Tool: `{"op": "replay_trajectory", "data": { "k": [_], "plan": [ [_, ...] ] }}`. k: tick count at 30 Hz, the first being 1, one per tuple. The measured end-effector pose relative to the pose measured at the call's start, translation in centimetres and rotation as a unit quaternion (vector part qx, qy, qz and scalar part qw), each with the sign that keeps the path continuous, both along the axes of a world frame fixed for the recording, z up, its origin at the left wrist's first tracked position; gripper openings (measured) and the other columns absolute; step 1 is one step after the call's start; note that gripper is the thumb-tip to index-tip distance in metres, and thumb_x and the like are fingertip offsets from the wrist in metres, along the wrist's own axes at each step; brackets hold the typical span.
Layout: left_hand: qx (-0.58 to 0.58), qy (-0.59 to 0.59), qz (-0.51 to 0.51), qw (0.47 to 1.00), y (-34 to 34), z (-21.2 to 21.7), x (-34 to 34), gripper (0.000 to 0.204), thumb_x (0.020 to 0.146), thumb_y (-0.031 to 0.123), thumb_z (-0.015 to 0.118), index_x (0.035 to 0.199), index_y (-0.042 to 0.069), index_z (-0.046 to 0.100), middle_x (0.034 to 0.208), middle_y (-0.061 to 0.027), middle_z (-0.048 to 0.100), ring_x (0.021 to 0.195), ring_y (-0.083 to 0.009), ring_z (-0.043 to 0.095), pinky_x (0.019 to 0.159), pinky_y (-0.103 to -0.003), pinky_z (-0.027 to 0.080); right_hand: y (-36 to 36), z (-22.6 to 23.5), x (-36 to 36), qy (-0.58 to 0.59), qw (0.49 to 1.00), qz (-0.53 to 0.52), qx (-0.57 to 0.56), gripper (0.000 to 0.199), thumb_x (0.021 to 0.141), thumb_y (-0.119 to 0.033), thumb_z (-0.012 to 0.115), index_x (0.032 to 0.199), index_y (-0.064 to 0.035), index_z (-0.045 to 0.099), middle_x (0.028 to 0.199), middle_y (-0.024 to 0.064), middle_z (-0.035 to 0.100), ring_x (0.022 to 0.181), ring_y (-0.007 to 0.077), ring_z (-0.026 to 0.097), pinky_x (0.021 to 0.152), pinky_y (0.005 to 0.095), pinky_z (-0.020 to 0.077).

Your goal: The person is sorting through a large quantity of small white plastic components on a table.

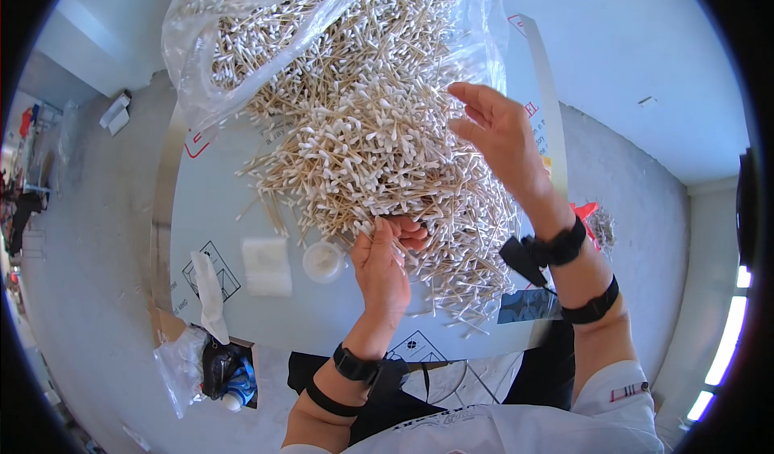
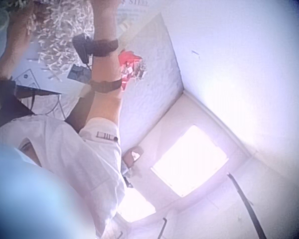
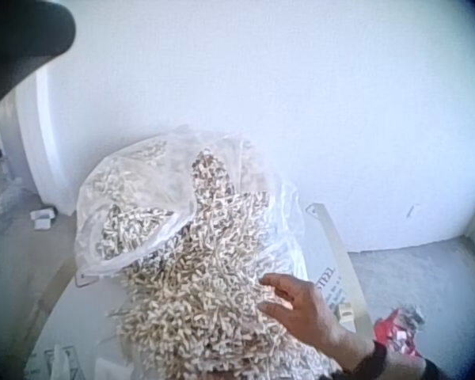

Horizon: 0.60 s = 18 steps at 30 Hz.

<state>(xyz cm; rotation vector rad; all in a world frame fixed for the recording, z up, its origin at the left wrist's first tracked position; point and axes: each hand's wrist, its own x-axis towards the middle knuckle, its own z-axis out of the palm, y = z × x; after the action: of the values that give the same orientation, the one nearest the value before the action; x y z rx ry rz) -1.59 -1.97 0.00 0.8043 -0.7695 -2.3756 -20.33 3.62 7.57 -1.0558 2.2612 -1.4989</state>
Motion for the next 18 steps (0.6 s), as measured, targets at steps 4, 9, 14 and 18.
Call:
{"op": "replay_trajectory", "data": {
  "k": [4, 9, 14, 18],
  "plan": [
    [0.002, 0.0, -0.008, 1.0, 0.1, 0.2, -0.1, 0.03, 0.094, 0.027, 0.045, 0.082, 0.001, 0.052, 0.082, -0.0116, 0.06, 0.07, -0.0205, 0.06, 0.063, -0.032, 0.05, -0.9, -2.1, -3.7, -0.167, 0.985, -0.036, 0.02, 0.046, 0.081, -0.009, 0.062, 0.123, 0.001, 0.047, 0.106, 0.0118, 0.055, 0.099, 0.016, 0.052, 0.084, 0.0273, 0.0425],
    [-0.002, 0.003, -0.002, 1.0, 0.2, 0.1, 0.0, 0.03, 0.094, 0.028, 0.046, 0.082, 0.0, 0.052, 0.082, -0.0117, 0.06, 0.071, -0.0208, 0.06, 0.063, -0.032, 0.05, -2.2, -3.8, -5.0, -0.215, 0.973, -0.032, 0.076, 0.049, 0.076, -0.011, 0.066, 0.122, -0.0011, 0.048, 0.082, 0.0011, 0.052, 0.069, 0.0061, 0.048, 0.056, 0.0207, 0.039],
    [0.004, -0.002, 0.001, 1.0, 0.0, 0.1, 0.0, 0.03, 0.094, 0.027, 0.045, 0.082, 0.001, 0.051, 0.082, -0.0121, 0.06, 0.07, -0.0212, 0.06, 0.063, -0.032, 0.05, -3.5, -1.3, -3.2, -0.151, 0.987, 0.022, 0.05, 0.04, 0.075, -0.009, 0.067, 0.112, 0.0007, 0.054, 0.076, -0.0025, 0.052, 0.064, 0.0047, 0.047, 0.052, 0.0194, 0.0373],
    [0.006, 0.002, -0.004, 1.0, 0.1, -0.1, -0.3, 0.028, 0.094, 0.025, 0.045, 0.085, 0.0, 0.052, 0.082, -0.0124, 0.061, 0.072, -0.023, 0.061, 0.065, -0.033, 0.049, -3.5, -1.4, -2.8, -0.149, 0.985, 0.082, -0.023, 0.046, 0.07, -0.013, 0.072, 0.111, 0.0006, 0.056, 0.081, 0.0047, 0.059, 0.073, 0.0113, 0.053, 0.064, 0.0256, 0.0436]
  ]
}}
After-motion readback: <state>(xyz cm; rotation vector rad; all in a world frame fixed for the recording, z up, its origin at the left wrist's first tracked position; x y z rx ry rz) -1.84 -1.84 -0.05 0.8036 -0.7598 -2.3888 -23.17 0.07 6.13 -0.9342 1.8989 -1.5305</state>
